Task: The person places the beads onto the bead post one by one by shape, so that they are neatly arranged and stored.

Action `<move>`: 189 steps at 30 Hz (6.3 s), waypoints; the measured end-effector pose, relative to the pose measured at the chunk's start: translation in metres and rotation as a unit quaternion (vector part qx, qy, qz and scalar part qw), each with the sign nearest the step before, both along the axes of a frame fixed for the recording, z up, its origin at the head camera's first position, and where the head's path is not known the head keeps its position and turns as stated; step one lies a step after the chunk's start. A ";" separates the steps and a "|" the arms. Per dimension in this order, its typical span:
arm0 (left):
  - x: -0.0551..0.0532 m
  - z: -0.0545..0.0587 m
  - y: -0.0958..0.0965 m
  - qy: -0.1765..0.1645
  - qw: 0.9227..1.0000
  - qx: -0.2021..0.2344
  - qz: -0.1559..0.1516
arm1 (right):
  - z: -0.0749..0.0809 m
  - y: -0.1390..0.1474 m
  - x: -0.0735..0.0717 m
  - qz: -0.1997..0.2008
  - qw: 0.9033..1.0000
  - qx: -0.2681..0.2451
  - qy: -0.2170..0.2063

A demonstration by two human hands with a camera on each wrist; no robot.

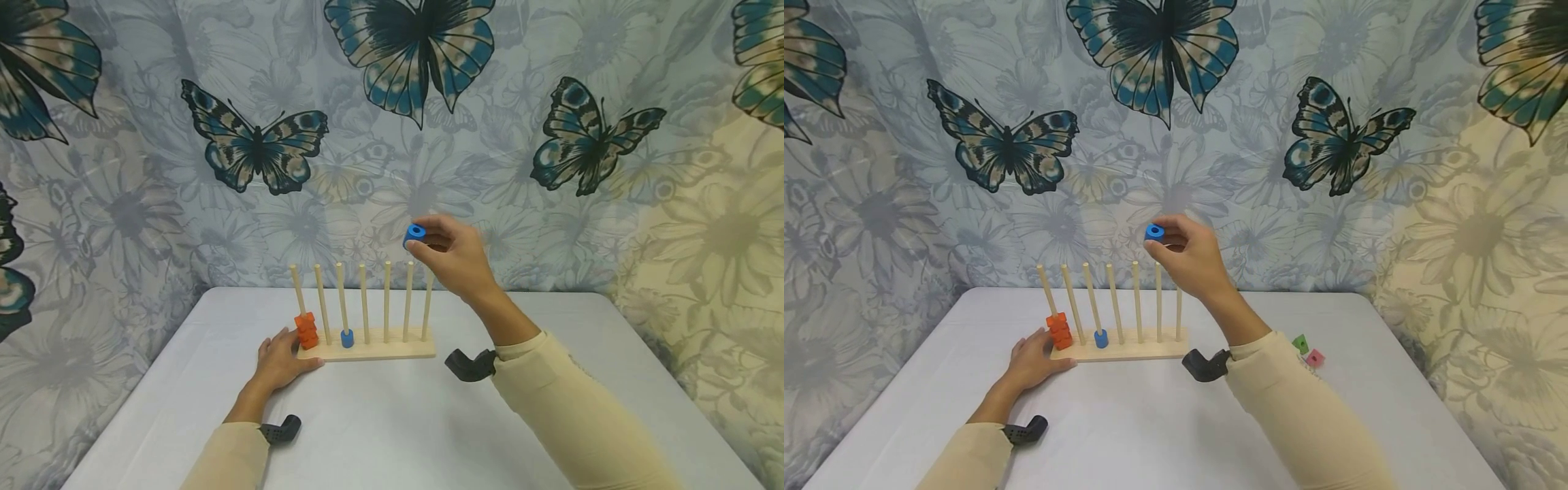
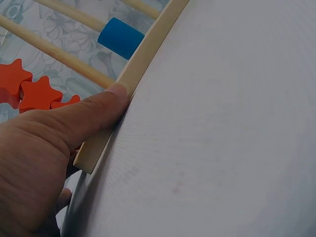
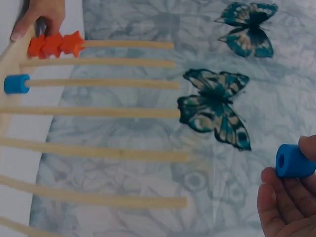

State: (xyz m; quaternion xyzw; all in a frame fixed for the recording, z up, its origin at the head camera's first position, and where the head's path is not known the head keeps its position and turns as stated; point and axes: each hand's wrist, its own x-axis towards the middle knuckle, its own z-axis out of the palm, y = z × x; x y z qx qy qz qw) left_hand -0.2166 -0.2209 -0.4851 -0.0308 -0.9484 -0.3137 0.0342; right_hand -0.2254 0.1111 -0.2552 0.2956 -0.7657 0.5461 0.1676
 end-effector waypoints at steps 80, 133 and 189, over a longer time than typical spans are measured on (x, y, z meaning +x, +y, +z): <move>0.001 0.004 0.001 -0.005 1.000 0.002 0.001 | -0.116 -0.114 -0.029 0.013 0.984 -0.014 -0.178; -0.001 0.005 0.003 -0.016 1.000 -0.003 0.010 | -0.144 -0.083 0.000 -0.022 0.986 0.044 -0.160; -0.002 0.003 0.004 -0.024 1.000 0.003 0.019 | -0.141 0.178 0.057 -0.195 0.977 0.081 0.007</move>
